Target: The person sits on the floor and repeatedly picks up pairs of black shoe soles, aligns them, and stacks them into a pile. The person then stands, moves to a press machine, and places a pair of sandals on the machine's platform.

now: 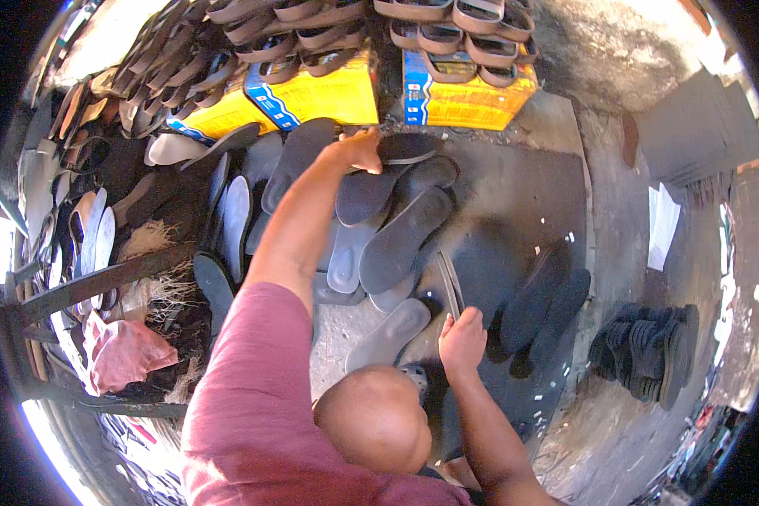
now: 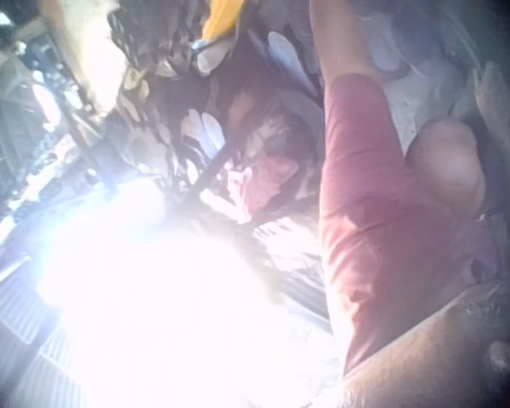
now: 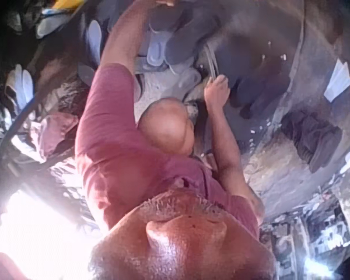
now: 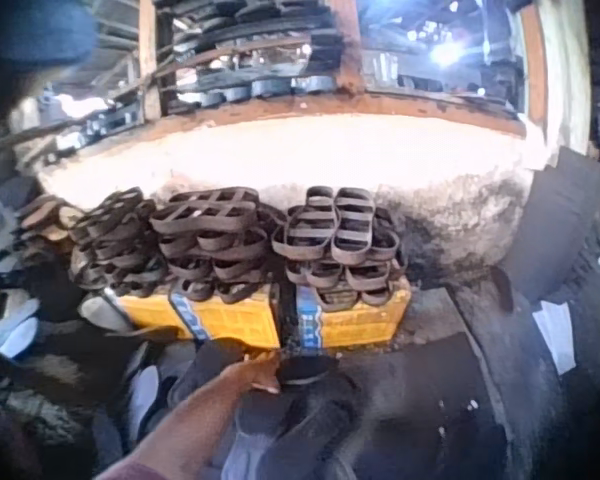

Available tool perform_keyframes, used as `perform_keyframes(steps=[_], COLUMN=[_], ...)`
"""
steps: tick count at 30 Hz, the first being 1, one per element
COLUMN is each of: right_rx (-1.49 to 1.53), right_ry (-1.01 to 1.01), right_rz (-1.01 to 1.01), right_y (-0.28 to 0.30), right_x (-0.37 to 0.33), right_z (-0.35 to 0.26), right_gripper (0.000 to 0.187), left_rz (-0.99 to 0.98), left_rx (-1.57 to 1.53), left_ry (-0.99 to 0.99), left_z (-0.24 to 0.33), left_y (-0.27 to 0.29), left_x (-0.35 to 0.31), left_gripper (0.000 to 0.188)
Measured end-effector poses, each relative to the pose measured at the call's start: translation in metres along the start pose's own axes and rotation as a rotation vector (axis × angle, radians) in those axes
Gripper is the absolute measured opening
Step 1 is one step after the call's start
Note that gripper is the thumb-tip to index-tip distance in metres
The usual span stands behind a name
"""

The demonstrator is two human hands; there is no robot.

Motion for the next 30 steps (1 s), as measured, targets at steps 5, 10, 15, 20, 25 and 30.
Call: perform_keyframes(steps=[5,10,15,20,25,30], right_rx=[0.032,0.414,1.868,1.268,0.646,0.360], right_ry=[0.021,-0.291,-0.531,-0.229,0.186,-0.145], right_rz=[-0.027,-0.205,-0.385,0.018,0.157,-0.018], right_y=[0.002,0.018,0.077,0.062,0.009,0.052], right_x=[0.005,0.017,0.035,0.041,0.018,0.016], right_z=[-0.005,0.009,-0.036,-0.039,0.025,-0.021], right_gripper=[0.036,0.057,0.061,0.090,0.073,0.076], left_rz=[0.396,0.718,0.614,0.854,0.818,0.577], left_rx=[-0.181,-0.646,-1.051,-0.846,-0.123,-0.115], left_ry=[0.119,0.177,0.114,0.051,0.170,0.447], left_z=[-0.054,0.046,0.137,0.143,0.074,-0.017], left_y=[-0.033,-0.064,-0.133,-0.140,-0.112,-0.099], left_x=[-0.036,-0.143,-0.201,-0.178,-0.129,-0.113], left_gripper=[0.106,0.106,0.064,0.042,0.077,0.074])
Point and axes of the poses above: each hand's wrist, its own x-axis towards the middle knuckle, its own y-axis out of the back of the hand, z = x × y, the point moved 1 cm from there along x, towards the middle knuckle, and after that the axes turned 15 degrees about x, right-handed, at the moved point
